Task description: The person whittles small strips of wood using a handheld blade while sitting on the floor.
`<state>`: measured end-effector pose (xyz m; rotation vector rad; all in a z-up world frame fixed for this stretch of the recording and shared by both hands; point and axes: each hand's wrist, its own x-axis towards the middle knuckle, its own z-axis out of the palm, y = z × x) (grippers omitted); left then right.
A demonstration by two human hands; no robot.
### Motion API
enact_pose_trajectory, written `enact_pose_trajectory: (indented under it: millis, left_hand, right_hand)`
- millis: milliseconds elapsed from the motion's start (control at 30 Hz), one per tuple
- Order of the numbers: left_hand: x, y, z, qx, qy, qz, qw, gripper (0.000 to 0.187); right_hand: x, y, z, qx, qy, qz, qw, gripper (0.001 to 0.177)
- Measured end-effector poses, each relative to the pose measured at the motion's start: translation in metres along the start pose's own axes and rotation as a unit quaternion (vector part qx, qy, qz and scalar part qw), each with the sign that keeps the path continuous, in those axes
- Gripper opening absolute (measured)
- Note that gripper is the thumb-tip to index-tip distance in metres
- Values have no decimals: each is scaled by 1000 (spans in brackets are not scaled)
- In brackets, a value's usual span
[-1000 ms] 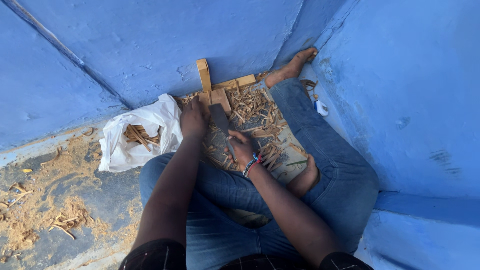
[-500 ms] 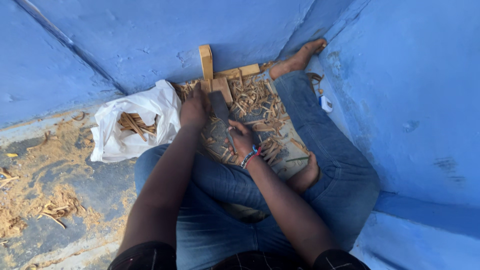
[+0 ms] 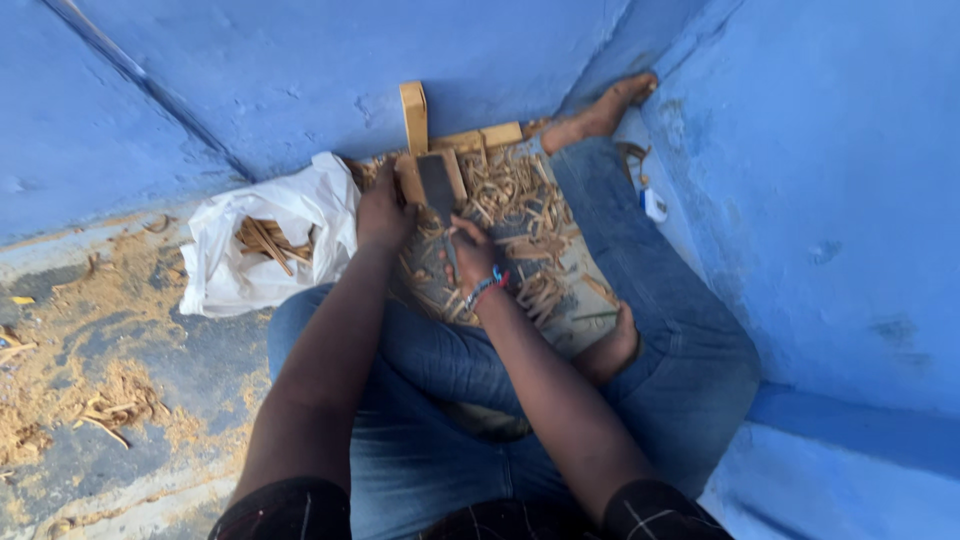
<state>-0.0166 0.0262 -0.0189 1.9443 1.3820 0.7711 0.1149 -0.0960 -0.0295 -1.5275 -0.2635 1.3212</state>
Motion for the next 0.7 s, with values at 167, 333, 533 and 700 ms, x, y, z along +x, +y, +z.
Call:
enact_pose_trajectory:
  millis: [167,333,533,700]
  left_hand:
    - [12,-1,-1,-31,26,33,999,73]
    - [4,-1,3,9,35,67,997,73]
    - [-7,34,-5,8,-7,28,1000,86]
    - [-9,50,-5,75,15,25,997,84]
  right_hand:
    - [20,-16,9,4,-14,-3,1000,31]
    - [15,-12,-7,-28,-26,-35,999,31]
    - [0,-26,-17,15,-35,-44,998,33]
    - [-24,-42,-49,-15,-6,-50,999,34]
